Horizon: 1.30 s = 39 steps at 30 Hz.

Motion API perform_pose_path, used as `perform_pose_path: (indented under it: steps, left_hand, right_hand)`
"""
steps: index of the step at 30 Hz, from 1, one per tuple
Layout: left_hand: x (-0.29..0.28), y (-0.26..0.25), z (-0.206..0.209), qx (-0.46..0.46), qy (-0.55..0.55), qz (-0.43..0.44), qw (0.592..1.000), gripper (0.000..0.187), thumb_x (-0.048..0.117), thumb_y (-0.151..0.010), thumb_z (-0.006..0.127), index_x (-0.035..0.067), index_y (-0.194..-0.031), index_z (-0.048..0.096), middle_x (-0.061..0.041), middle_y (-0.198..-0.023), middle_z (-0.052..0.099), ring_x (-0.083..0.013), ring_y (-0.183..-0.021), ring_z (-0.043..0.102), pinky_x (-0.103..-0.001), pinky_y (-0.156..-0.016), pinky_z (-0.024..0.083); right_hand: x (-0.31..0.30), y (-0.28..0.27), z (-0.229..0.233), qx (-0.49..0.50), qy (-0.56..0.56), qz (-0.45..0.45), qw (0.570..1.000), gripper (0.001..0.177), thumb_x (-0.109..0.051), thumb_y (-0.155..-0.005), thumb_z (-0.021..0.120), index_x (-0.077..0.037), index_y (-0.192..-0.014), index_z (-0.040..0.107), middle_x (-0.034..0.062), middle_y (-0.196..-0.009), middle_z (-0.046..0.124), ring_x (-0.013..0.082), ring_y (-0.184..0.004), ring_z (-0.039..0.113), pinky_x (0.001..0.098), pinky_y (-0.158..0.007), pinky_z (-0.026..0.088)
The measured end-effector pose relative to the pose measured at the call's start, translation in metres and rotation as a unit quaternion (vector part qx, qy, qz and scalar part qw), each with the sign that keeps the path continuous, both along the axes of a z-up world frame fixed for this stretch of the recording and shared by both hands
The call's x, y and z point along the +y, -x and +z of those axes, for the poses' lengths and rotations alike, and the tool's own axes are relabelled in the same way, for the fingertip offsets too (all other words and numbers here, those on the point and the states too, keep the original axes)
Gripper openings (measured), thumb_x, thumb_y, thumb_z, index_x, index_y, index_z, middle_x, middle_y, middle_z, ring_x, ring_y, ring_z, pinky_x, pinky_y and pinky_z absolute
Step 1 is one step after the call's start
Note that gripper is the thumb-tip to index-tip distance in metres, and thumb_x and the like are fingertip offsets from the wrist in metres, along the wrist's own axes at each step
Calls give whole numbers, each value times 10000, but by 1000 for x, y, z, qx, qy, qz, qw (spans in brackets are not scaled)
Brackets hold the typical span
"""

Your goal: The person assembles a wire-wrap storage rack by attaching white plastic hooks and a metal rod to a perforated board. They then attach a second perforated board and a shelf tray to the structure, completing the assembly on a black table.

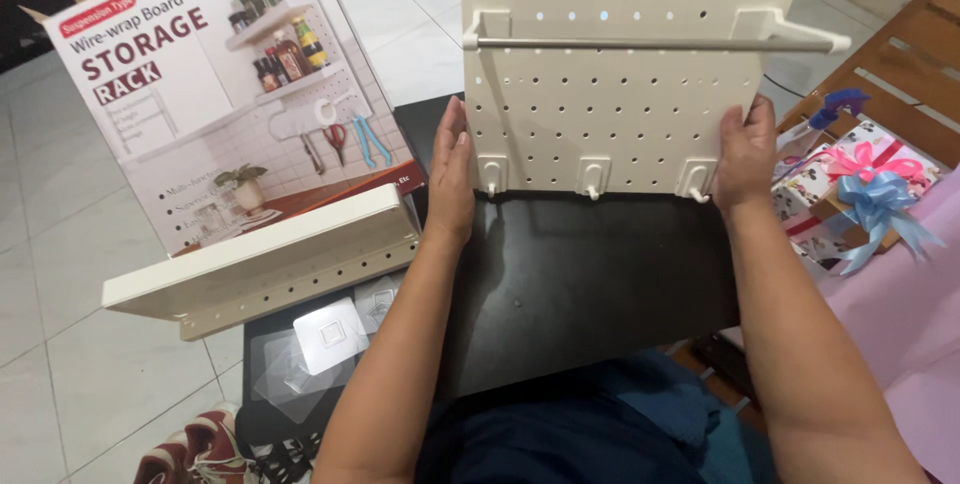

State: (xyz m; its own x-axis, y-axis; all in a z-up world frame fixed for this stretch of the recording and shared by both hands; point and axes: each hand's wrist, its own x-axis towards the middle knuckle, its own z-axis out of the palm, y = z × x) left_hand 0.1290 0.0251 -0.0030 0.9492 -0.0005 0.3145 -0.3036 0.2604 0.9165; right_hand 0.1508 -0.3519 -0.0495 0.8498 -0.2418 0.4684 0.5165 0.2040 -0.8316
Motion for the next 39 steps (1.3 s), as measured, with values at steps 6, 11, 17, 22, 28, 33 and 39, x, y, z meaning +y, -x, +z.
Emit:
perform_pose_path:
  steps: [6, 11, 17, 22, 28, 33, 39]
  left_hand:
    - [-2, -1, -11, -26, 28, -6, 999, 585, 152, -1068, 383, 19, -1620, 239, -188, -1676, 292, -278, -1563, 284, -388, -1274, 232]
    - [-6, 3, -17, -40, 17, 9, 999, 583, 118, -1060, 395, 8, -1615, 257, -196, -1680, 303, -283, -1574, 275, -386, -1280, 223]
    - [-9, 4, -22, -57, 2, 33, 998, 595, 100, -1048, 414, -2, -1615, 263, -202, -1671, 317, -284, -1574, 290, -378, -1279, 240]
    - [-11, 5, -30, -20, -92, 88, 992, 596, 102, -1028, 458, -7, -1598, 326, -220, -1555, 432, -281, -1466, 429, -363, -1216, 335]
    - [-13, 5, -36, -22, -55, 63, 996, 607, 60, -1015, 440, -13, -1596, 282, -209, -1633, 366, -266, -1515, 374, -358, -1228, 299]
    - [-14, 5, -38, -30, -37, 52, 998, 628, 36, -1001, 446, -23, -1599, 263, -212, -1649, 345, -267, -1543, 336, -366, -1246, 277]
    - [-10, -5, -30, -11, -31, 63, 997, 642, 77, -1008, 468, -27, -1602, 248, -203, -1632, 373, -255, -1497, 390, -357, -1218, 303]
  right_hand:
    - [4, 4, -3, -26, 31, -26, 999, 301, -245, -1166, 557, -39, -1366, 470, 65, -1317, 606, 134, -1206, 569, 322, -1141, 462]
    - [6, 15, 1, -17, 107, -80, 991, 367, -327, -1165, 553, -33, -1370, 474, 64, -1315, 595, 128, -1210, 554, 302, -1130, 442]
    - [10, 19, 4, -16, 107, -91, 990, 377, -339, -1160, 556, -28, -1359, 480, 64, -1300, 607, 121, -1189, 566, 292, -1110, 450]
    - [11, 19, 1, 0, 117, -116, 986, 340, -326, -1172, 542, -26, -1323, 490, 56, -1238, 621, 107, -1122, 576, 280, -1049, 477]
    - [7, 18, -6, -3, 94, -106, 990, 298, -321, -1170, 526, -40, -1267, 512, 34, -1175, 637, 84, -1068, 580, 257, -1015, 488]
    - [2, 13, -12, 8, 72, -110, 991, 258, -311, -1207, 541, -53, -1202, 544, -4, -1038, 576, 65, -949, 514, 234, -917, 459]
    - [-2, -19, -5, 39, 8, -60, 997, 209, -269, -1157, 555, -62, -1157, 581, 1, -1054, 649, 69, -948, 586, 237, -916, 510]
